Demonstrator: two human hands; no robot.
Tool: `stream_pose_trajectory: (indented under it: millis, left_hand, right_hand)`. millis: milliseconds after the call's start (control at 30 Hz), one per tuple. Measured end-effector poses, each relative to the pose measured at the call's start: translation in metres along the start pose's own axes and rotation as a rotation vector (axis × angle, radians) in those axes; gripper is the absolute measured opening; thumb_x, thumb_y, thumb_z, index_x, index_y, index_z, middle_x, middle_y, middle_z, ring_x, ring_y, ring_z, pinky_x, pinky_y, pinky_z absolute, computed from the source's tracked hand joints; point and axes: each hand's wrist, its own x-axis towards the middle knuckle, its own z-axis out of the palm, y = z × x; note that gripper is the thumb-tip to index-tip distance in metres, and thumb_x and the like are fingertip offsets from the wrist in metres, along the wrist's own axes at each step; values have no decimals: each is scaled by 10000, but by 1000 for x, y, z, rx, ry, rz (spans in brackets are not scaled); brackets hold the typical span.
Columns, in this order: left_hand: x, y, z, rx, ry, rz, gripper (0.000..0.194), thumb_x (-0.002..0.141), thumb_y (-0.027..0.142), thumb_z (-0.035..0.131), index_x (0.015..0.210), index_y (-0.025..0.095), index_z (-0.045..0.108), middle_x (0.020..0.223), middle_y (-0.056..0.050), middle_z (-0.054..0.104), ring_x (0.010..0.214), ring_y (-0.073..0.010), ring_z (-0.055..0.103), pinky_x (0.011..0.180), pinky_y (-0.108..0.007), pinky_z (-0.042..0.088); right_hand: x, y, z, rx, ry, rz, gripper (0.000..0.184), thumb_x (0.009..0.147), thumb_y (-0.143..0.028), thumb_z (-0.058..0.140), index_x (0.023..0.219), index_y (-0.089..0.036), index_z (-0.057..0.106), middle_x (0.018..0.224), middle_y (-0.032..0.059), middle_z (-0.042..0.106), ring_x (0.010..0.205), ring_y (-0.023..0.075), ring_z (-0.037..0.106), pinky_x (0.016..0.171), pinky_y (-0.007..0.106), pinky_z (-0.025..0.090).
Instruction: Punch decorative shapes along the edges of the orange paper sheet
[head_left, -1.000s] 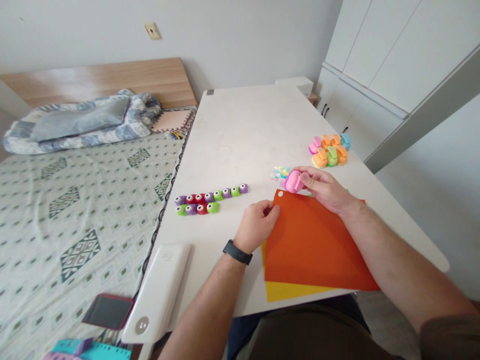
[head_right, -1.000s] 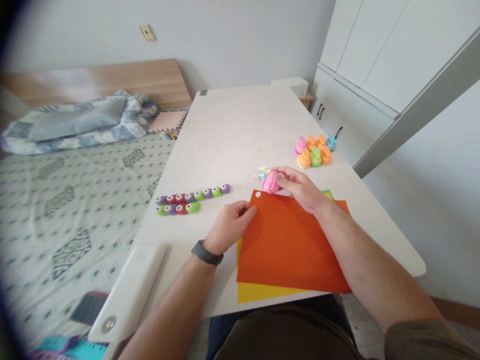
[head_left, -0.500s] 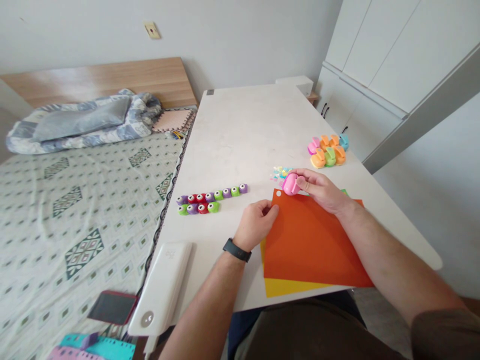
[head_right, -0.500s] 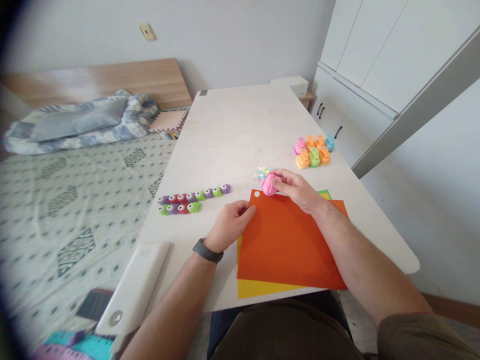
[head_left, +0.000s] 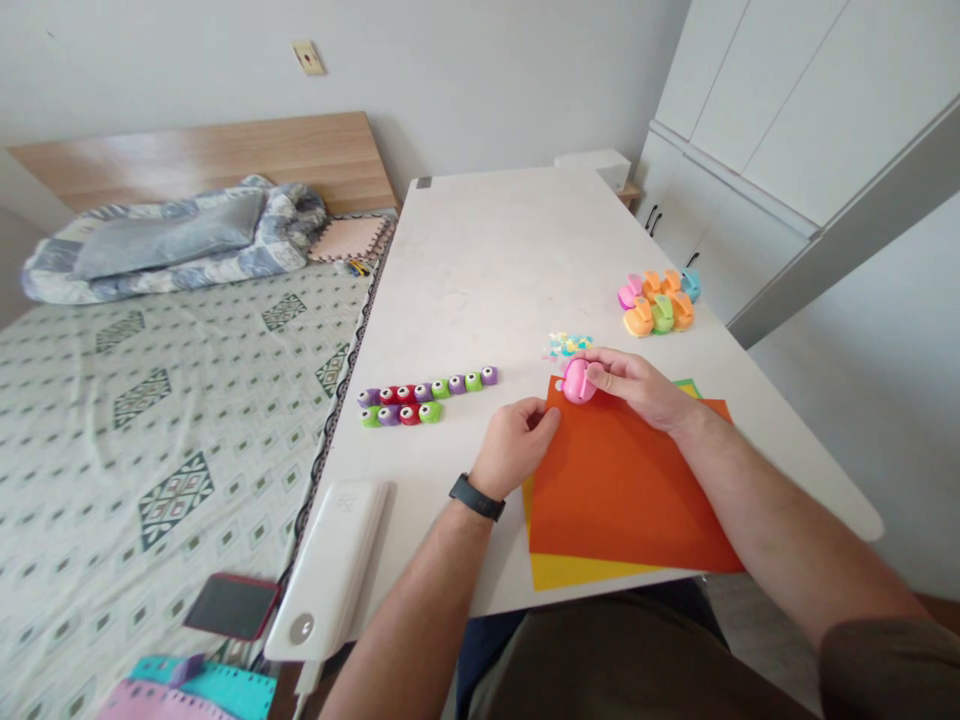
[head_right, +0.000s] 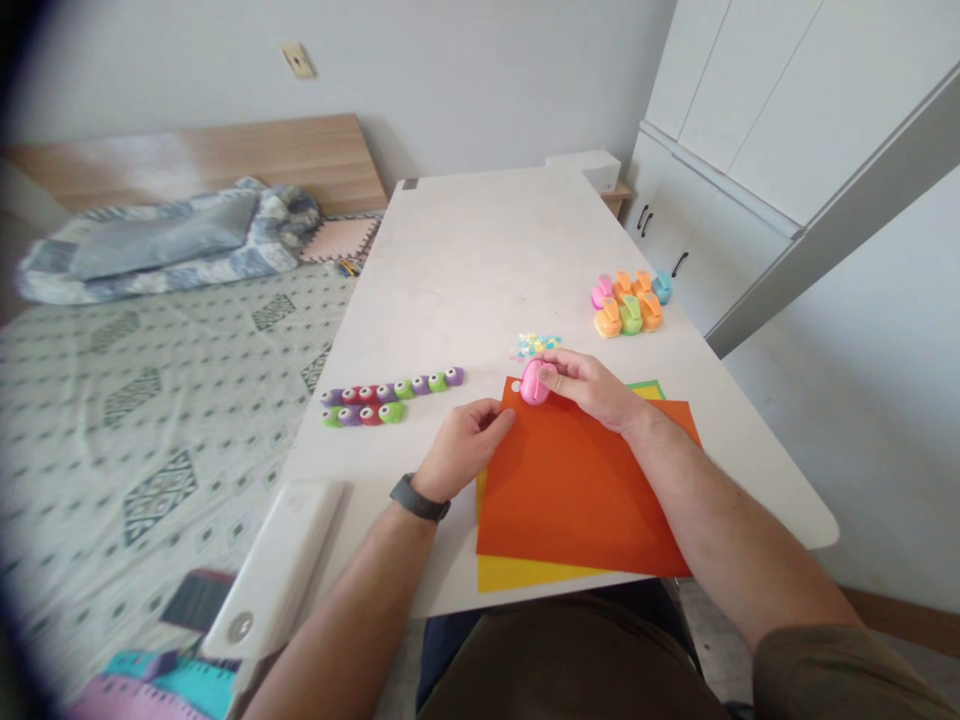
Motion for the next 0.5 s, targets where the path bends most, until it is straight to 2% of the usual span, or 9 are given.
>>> stream_pose_trajectory:
  millis: [333, 500]
  left_hand:
    - [0, 1, 0, 14, 7, 17, 368, 907, 476, 598, 719, 165, 651, 655, -1, 613, 617, -133, 521, 558, -244, 379]
    - [0, 1, 0, 14, -3, 22, 368, 915, 476, 587, 745, 161, 673, 655, 0, 612, 612, -131, 515, 556, -246, 378]
  right_hand:
    - [0, 1, 1, 2, -21, 22, 329, 949, -505, 698, 1081, -204, 720, 1045, 61, 762, 955, 209, 685, 967, 359, 514]
    - [0, 1, 0, 13, -12, 25, 341, 951, -499, 701, 1135, -211, 713, 1024, 56, 758, 951, 202, 674, 937, 342, 509]
